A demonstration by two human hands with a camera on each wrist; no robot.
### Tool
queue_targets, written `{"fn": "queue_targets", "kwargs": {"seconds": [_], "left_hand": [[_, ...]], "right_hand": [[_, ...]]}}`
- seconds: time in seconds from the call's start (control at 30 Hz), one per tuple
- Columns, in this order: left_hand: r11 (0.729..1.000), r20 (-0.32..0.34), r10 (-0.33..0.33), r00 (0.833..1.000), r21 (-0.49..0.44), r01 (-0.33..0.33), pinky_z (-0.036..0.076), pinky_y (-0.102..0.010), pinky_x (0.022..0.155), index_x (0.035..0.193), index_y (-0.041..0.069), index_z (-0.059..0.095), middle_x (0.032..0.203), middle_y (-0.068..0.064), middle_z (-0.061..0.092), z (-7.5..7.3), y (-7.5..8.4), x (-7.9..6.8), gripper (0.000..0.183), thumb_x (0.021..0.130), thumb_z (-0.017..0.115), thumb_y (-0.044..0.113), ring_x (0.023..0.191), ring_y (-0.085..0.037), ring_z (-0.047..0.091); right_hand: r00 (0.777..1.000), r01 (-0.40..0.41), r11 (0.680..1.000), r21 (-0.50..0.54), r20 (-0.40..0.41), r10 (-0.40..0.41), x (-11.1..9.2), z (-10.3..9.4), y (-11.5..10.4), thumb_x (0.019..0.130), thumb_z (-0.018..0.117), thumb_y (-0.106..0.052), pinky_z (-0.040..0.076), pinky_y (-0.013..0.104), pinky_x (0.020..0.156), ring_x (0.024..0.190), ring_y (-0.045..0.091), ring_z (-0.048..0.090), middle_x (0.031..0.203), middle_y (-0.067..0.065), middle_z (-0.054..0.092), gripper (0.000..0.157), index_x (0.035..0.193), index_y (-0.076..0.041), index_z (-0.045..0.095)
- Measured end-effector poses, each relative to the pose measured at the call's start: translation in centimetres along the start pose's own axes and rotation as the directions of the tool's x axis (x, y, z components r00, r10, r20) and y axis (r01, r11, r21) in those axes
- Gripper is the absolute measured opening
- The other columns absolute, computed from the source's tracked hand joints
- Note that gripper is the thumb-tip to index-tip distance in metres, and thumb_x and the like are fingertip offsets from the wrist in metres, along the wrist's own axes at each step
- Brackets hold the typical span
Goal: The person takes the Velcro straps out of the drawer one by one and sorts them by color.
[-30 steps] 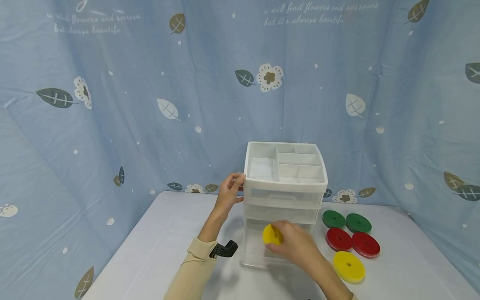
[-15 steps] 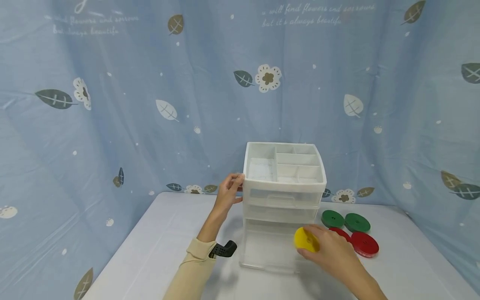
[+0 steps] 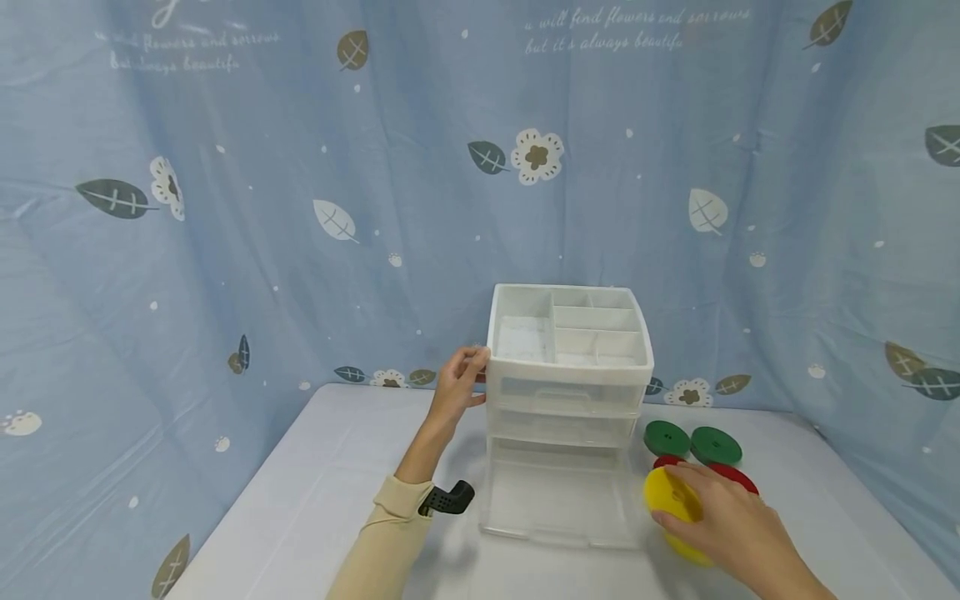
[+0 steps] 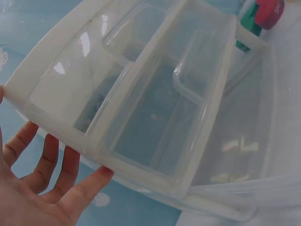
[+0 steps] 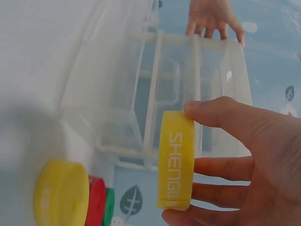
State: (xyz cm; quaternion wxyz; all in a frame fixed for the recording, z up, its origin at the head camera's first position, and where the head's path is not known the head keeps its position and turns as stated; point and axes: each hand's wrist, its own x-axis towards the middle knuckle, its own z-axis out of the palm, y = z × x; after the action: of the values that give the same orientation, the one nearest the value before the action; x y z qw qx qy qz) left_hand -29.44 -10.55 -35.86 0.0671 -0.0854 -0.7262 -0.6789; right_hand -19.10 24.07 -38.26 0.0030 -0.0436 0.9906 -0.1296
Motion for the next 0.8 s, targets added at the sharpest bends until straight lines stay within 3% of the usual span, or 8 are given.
{"fn": "queue_targets", "kwargs": {"seconds": [0.3, 0.47, 0.63, 0.8], "left_hand": [[1.0, 0.001, -0.001, 1.0, 0.002, 0.001, 0.055, -0.054, 0.09, 0.119, 0.014, 0.06, 0.111, -0.006, 0.062, 0.0, -0.2, 0.1, 0.035, 0.1, 0.054, 0.042, 0.11, -0.037, 0.059], [1.0, 0.005, -0.006, 1.0, -0.006, 0.006, 0.055, -0.055, 0.09, 0.119, 0.013, 0.06, 0.11, -0.004, 0.062, 0.1, -0.1, 0.1, 0.035, 0.099, 0.055, 0.042, 0.111, -0.039, 0.058], [1.0, 0.0, -0.006, 1.0, 0.003, 0.006, 0.056, -0.052, 0.089, 0.119, 0.015, 0.06, 0.11, -0.004, 0.062, 0.1, -0.1, 0.1, 0.033, 0.1, 0.055, 0.042, 0.107, -0.032, 0.06], [1.0, 0.006, -0.007, 1.0, 0.006, 0.007, 0.056, -0.051, 0.089, 0.119, 0.015, 0.06, 0.111, -0.004, 0.061, 0.1, 0.0, 0.0, 0.034, 0.1, 0.055, 0.042, 0.104, -0.027, 0.06]], "right_hand": [[0.994, -0.077, 0.997, 0.027, 0.075, 0.075, -0.4, 0.5, 4.4, 0.067, 0.077, -0.067, 0.055, 0.05, 0.069, 0.077, 0.019, 0.052, 0.099, 0.005, 0.067, 0.089, 0.124, -0.001, 0.061], [0.986, -0.122, 0.992, 0.017, 0.114, 0.119, -0.7, 1.5, 7.2, 0.064, 0.077, -0.07, 0.056, 0.059, 0.077, 0.078, 0.018, 0.055, 0.105, 0.014, 0.067, 0.095, 0.123, 0.002, 0.06], [0.972, -0.174, 0.985, -0.002, 0.159, 0.172, -0.9, 2.4, 9.7, 0.061, 0.076, -0.074, 0.055, 0.062, 0.077, 0.079, 0.022, 0.058, 0.112, 0.028, 0.063, 0.102, 0.123, 0.005, 0.058], [0.967, -0.189, 0.982, -0.007, 0.174, 0.188, -0.8, 2.9, 11.5, 0.06, 0.076, -0.074, 0.055, 0.062, 0.077, 0.079, 0.023, 0.058, 0.11, 0.029, 0.064, 0.104, 0.123, 0.007, 0.058]]}}
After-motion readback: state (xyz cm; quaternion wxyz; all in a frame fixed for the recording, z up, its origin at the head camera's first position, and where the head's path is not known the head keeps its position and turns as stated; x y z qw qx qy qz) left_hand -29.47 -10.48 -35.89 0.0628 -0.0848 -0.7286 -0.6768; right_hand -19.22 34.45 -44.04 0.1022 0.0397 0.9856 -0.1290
